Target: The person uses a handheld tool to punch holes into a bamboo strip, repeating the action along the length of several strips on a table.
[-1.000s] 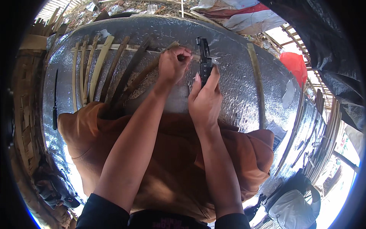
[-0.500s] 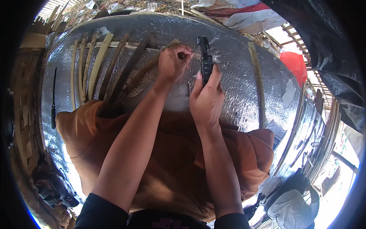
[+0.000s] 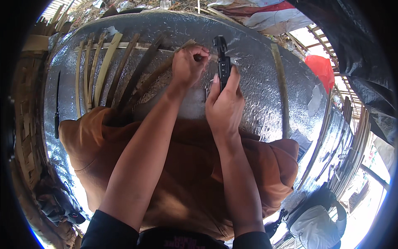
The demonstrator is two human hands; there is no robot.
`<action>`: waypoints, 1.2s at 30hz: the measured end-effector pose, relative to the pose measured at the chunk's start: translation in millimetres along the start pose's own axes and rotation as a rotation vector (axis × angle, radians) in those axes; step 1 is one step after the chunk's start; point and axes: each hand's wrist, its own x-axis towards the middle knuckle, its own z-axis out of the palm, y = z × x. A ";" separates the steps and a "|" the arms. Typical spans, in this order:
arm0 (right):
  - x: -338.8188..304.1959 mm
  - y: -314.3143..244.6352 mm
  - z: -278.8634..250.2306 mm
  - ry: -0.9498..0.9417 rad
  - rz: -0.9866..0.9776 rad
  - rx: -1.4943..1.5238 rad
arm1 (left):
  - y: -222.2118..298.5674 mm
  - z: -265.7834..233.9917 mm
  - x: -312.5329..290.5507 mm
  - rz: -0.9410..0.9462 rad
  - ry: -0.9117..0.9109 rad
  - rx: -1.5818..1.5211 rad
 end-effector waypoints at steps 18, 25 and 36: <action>-1.0 6.7 6.8 -0.232 0.157 -0.136 | 3.6 -2.0 -2.8 -0.033 0.008 0.107; -2.4 11.1 8.4 -0.210 0.126 -0.115 | 7.2 -3.2 -3.7 -0.001 0.024 0.119; -3.6 14.4 9.3 -0.190 0.100 -0.094 | 4.1 -0.6 -2.7 0.011 0.039 0.154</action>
